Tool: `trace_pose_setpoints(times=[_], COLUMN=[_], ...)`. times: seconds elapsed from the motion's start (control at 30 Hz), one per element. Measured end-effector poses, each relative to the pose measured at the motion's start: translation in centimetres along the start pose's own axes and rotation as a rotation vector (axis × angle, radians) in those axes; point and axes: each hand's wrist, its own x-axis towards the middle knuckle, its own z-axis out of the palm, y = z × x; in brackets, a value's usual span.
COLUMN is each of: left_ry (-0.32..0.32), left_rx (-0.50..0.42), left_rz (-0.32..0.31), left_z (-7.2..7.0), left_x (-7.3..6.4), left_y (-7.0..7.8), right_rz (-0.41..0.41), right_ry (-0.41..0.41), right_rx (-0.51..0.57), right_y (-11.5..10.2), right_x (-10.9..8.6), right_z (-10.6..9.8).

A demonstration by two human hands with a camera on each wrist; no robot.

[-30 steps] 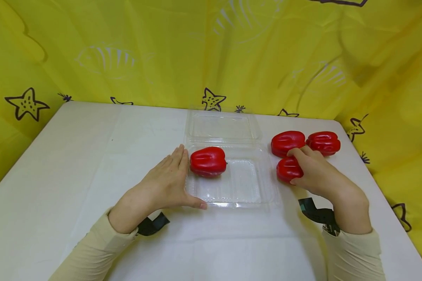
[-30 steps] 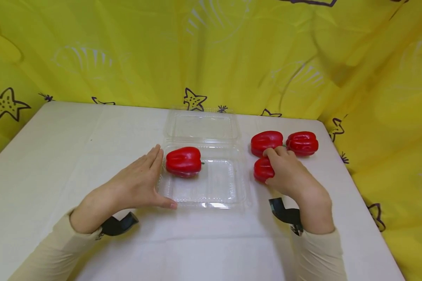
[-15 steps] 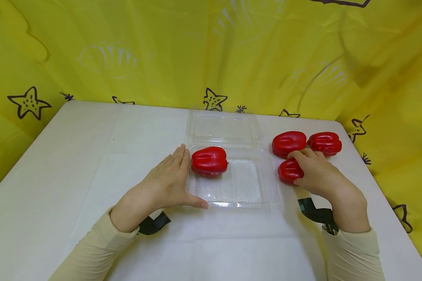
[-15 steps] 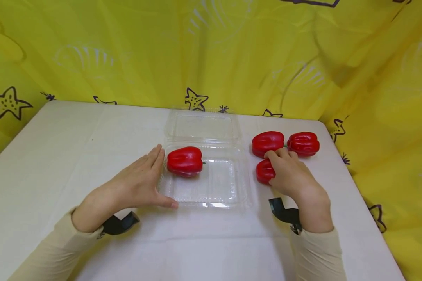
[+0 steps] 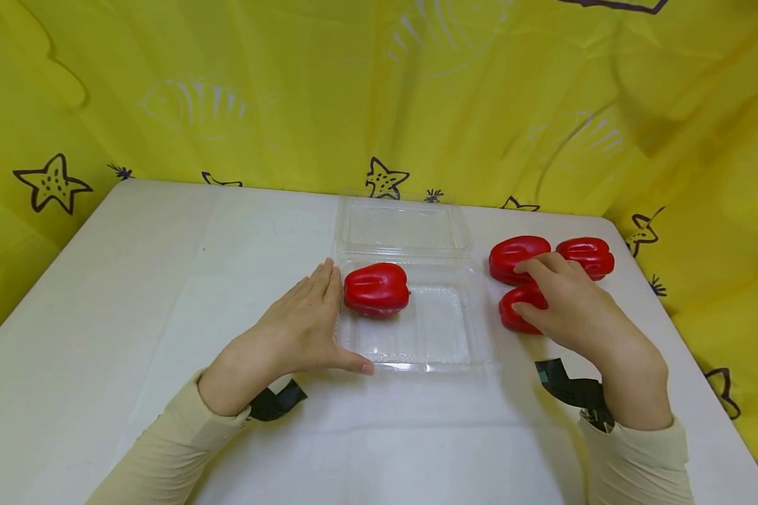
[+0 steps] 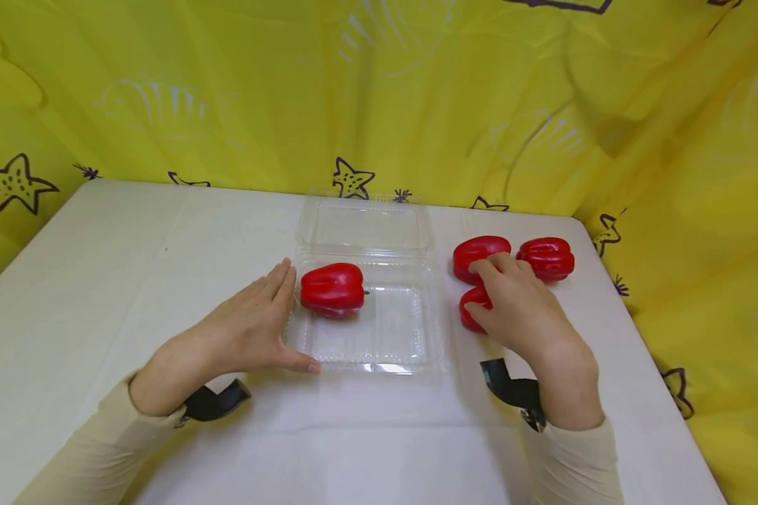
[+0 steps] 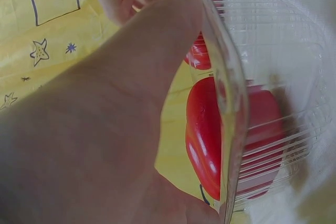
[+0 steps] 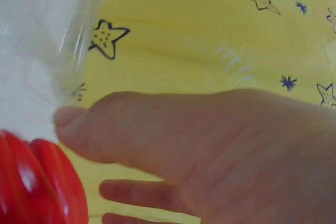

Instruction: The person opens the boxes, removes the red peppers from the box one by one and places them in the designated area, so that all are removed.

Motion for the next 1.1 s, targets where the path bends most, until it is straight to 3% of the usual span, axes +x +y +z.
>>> trace_pose_setpoints(times=[0.2, 0.4, 1.1], left_ry=[0.011, 0.022, 0.025], left_rx=[0.004, 0.005, 0.0], left_rz=[-0.002, 0.006, 0.01], left_z=[0.0, 0.0, 0.1], left_x=[-0.2, -0.2, -0.1], left_y=[-0.1, -0.1, 0.0], right_rz=[-0.089, -0.162, -0.326], right_ry=[0.116, 0.172, 0.189], right_rx=[0.029, 0.054, 0.101], right_y=[-1.9, -3.9, -9.4], right_x=[0.3, 0.6, 2.1], right_z=[-0.5, -0.7, 0.8])
